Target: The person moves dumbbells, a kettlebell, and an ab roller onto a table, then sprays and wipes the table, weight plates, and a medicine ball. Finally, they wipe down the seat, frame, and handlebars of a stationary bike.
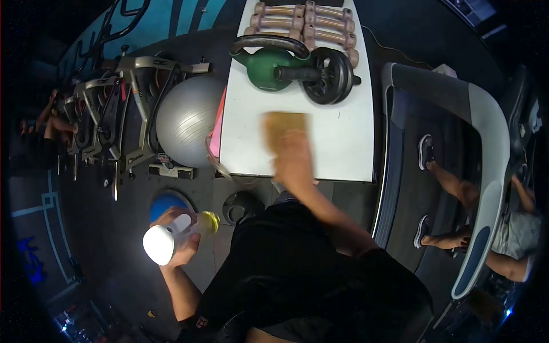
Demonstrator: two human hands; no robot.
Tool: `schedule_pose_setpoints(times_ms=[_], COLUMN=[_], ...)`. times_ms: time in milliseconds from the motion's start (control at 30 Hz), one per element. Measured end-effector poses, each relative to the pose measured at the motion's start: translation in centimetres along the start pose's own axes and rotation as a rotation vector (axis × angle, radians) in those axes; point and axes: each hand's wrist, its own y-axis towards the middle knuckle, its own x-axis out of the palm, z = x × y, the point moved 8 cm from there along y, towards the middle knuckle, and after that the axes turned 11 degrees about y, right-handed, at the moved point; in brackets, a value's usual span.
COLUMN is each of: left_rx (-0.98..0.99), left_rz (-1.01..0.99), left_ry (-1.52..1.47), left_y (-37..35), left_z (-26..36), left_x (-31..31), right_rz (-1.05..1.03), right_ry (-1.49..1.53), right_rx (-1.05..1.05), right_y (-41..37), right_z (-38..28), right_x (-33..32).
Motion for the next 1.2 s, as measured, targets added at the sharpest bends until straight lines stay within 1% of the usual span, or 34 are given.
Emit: schedule_pose_setpoints(times_ms=[33, 67, 100, 133, 167, 200, 233, 267, 300, 333, 367, 433, 500, 567, 633, 667, 700, 733, 767, 833, 900, 967, 1000, 1033, 1067, 1100, 1133, 1167, 1200], left_rx=[-0.124, -0.251, -0.256, -0.345, -0.433, -0.42, -0.434, -0.504, -0.575, -0.589, -0.622, -0.672, -0.693, -0.706, -0.716, -0.724, -0.726, -0.77, -0.771, -0.792, -0.803, -0.801, -0.824, -0.847, -0.839, -0.833, -0.826, -0.821, -0.81], left_rz=[-0.017, -0.027, -0.022, 0.003, 0.033, 0.061, 0.074, 0.093, 0.111, 0.128, 0.159, 0.192, 0.167, 0.163, 0.147, 0.176, 0.211, 0.188, 0.171, 0.16, 0.113, 0.086, 0.098, 0.109, 0.109, 0.119, 0.132, 0.132, 0.085], left_ry=[0.018, 0.034, 0.023, -0.086, -0.193, -0.226, -0.228, -0.178, -0.127, -0.13, -0.118, -0.103, -0.067, -0.074, -0.071, -0.095, -0.124, -0.114, -0.127, -0.071, -0.024, 0.034, 0.02, 0.004, 0.01, 0.023, 0.039, 0.055, 0.075], left_y=[-1.5, -3.3, -5.2, -7.3, -9.3, -10.3, -11.5, -13.0, -14.7, -16.2, -17.9, -20.9, -23.5, -26.5, -28.5, -29.0, -29.4, -30.9, -31.7, -33.2, -34.4, -34.8, -34.9, -34.9, -34.7, -34.4, -34.0, -33.8, -33.9], left_z=[-1.4, -2.9, -3.8, -5.4, -6.8, -6.8, -6.9, -7.4, -7.8, -7.8, -8.1, -8.2, -8.4, -9.5, -9.9, -9.7, -9.9, -11.0, -11.4, -12.1, -12.6, -12.7, -12.7, -12.7, -12.4, -12.0, -11.7, -11.7, -11.8], left_x=[0.0, 0.1, 0.1, -0.1, -0.4, -0.9, -1.4, -2.0, -2.6, -3.0, -3.5, -4.4, -5.0, -5.3, -5.4, -5.6, -5.7, -5.7, -5.8, -6.0, -6.5, -6.7, -6.9, -6.9, -6.8, -6.9, -7.2, -7.4, -7.2], right_rz=[-0.26, -0.229, -0.198, -0.221, -0.17, -0.073, 0.016, 0.097, 0.158, 0.209, 0.25, 0.062, 0.002, 0.004, -0.052, -0.06, -0.054, -0.052, -0.056, 0.033, 0.12, -0.03, -0.059, 0.062, 0.092, 0.007, -0.074, -0.21, -0.272], right_ry=[0.047, 0.055, 0.065, 0.085, 0.094, 0.144, 0.27, 0.168, -0.046, -0.298, -0.38, -0.518, -0.161, -0.139, -0.108, -0.15, -0.159, -0.183, -0.208, -0.232, -0.449, -0.641, -0.695, -0.6, -0.438, -0.444, -0.433, -0.34, -0.225], right_rx=[-0.037, -0.162, -0.293, -0.277, -0.259, -0.208, -0.25, -0.093, -0.072, -0.012, 0.131, 0.196, 0.01, -0.14, -0.237, -0.243, -0.229, -0.211, -0.19, -0.104, -0.022, 0.261, 0.235, 0.111, 0.096, 0.086, -0.085, -0.195, -0.319], right_y=[0.8, 0.6, 0.1, 0.0, -0.2, -0.4, -1.6, -2.0, -3.0, -4.4, -4.4, -1.4, 1.8, 4.6, 4.9, 4.5, 3.6, 2.6, 1.3, -1.4, -3.6, -3.0, -2.0, -1.3, 0.0, 1.1, 2.5, 2.6, 3.5], right_z=[-2.6, -4.5, -5.9, -4.9, -3.7, -1.4, 1.4, 3.0, 5.2, 7.0, 7.8, 3.6, 2.4, -4.3, -6.7, -6.5, -5.5, -4.0, -2.3, 2.8, 7.5, 8.4, 8.3, 8.3, 7.7, 3.0, 1.3, -3.1, -3.7], right_x=[2.5, 2.7, 2.5, 2.4, 0.8, -0.8, -2.4, -5.0, -6.0, -6.6, -6.6, -4.5, 1.7, 5.9, 8.9, 9.0, 8.2, 6.7, 5.0, 0.6, -3.7, -5.7, -4.7, -3.0, -0.8, 0.1, 3.2, 3.9, 6.6])
